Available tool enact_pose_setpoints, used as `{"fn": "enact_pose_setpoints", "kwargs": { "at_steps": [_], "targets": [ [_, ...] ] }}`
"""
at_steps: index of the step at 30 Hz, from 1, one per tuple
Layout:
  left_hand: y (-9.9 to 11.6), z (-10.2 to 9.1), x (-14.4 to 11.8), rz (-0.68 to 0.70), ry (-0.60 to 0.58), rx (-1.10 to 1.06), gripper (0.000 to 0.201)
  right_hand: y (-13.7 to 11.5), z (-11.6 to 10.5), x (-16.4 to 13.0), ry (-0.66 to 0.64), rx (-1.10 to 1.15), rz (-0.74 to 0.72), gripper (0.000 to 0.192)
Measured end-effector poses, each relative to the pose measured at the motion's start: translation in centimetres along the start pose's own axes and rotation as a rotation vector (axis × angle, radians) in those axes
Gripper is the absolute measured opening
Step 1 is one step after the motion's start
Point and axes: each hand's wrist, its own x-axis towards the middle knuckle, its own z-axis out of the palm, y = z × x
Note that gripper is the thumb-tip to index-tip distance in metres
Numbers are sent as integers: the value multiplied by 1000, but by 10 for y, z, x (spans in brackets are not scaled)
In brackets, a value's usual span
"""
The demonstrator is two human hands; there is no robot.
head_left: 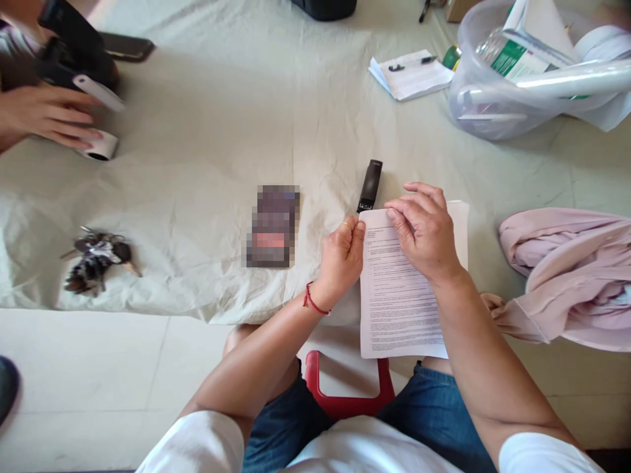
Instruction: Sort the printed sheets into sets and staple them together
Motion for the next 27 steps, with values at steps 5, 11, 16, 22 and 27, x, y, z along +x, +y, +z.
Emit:
{"fn": "enact_pose_setpoints", "kwargs": {
  "at_steps": [5,11,16,22,27],
  "targets": [
    [2,1,0,26,9,8,51,-4,1,0,-10,-36,-44,33],
    [3,1,0,35,12,29,53,-3,0,1,7,-10,-11,36],
    [1,3,1,51,8,25,51,-4,3,0,34,4,-21,36],
    [-6,9,-2,14,-51,-25,51,1,6,0,64,-31,22,39],
    [-10,14,-7,-5,-118,-82,48,11,1,1,119,-51,69,37]
  ]
}}
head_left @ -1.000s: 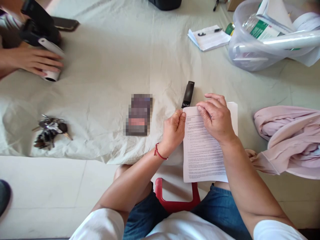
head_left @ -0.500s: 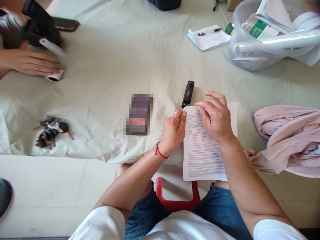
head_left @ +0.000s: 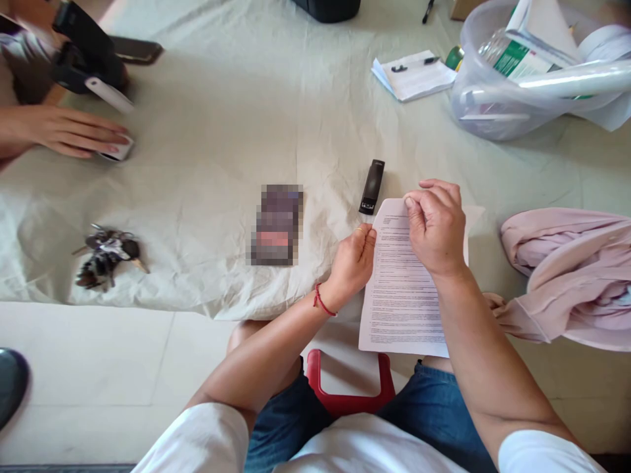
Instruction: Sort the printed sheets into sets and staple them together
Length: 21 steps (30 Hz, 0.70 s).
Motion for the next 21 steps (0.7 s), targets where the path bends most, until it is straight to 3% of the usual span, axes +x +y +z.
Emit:
{"fn": "enact_pose_setpoints", "kwargs": {
  "at_steps": [5,10,21],
  "targets": [
    [-1,0,0,-55,1,-18,49,4,1,0,-29,38,43,38],
    [3,1,-2,-4,-8,12,49,14,0,0,-72,48,71,35],
    [1,-8,-1,-53,23,15,50,67,-15,-1,-199,-38,169,28]
  ]
}}
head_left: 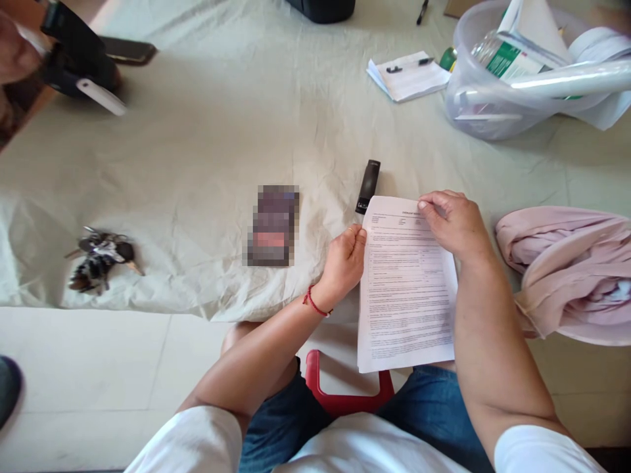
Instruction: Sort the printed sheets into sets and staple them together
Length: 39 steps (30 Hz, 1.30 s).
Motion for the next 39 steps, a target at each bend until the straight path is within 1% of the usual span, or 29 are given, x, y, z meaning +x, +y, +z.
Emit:
{"fn": "enact_pose_setpoints", "kwargs": {
  "at_steps": [3,6,8,10,12,14,17,20,22,24,27,29,32,33,37,39],
  "targets": [
    [-1,-3,-1,-18,-3,-12,49,11,-11,1,-53,-19,65,26],
    [2,-7,-3,-59,2,-56,48,17,-25,1,-116,-1,165,24],
    [7,-10,-5,-103,6,-110,45,19,-33,-1,-158,59,261,22],
    [12,-13,-6,-173,5,-172,41,20,-38,-5,-186,167,358,22],
    [17,-14,-8,-261,4,-226,37,19,-40,-9,-175,304,424,21],
    [22,-15,-8,-336,11,-267,35,18,-38,-11,-136,438,470,22],
    [25,-16,-7,-394,35,-317,36,15,-34,-10,-86,586,559,25],
    [27,-17,-5,-422,52,-358,36,13,-32,-7,-30,657,656,25],
    [26,-18,-4,-444,54,-363,36,13,-31,-6,-8,653,693,24],
    [26,-19,-4,-465,48,-345,34,14,-31,-7,-20,612,692,21],
    [25,-20,-4,-476,39,-313,34,13,-32,-11,-83,480,620,25],
    [25,-21,-4,-475,36,-310,35,12,-33,-12,-149,370,556,28],
    [25,-21,-4,-474,24,-313,35,9,-35,-10,-274,231,503,26],
    [25,-21,-4,-471,21,-313,35,7,-36,-10,-297,195,491,25],
    [26,-21,-4,-461,22,-308,36,1,-40,-8,-271,110,410,28],
    [27,-21,-4,-464,21,-300,35,-2,-42,-8,-285,123,411,28]
  ]
}}
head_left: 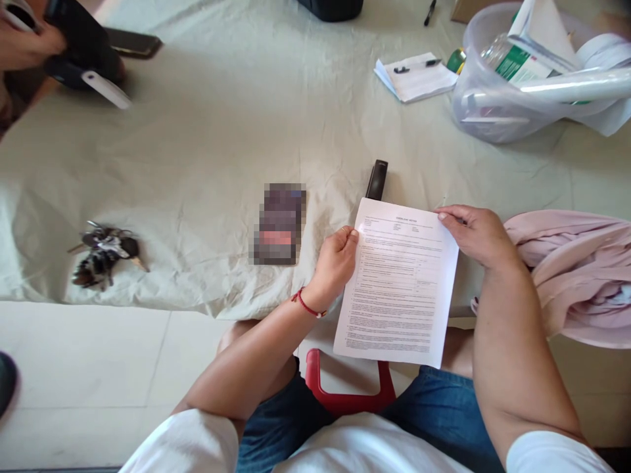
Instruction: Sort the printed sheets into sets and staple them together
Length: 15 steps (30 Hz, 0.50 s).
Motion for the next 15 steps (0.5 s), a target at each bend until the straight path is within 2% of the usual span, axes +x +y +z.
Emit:
{"fn": "enact_pose_setpoints", "kwargs": {
  "at_steps": [3,8,15],
  "targets": [
    [2,0,-1,-25,0,4,34,0,0,0,-27,66,51,29],
    [6,-1,-2,-81,11,-12,35,3,6,4,3,216,87,27],
    [12,-4,-2,-214,18,-90,32,1,15,8,-76,360,143,26]
  ]
}}
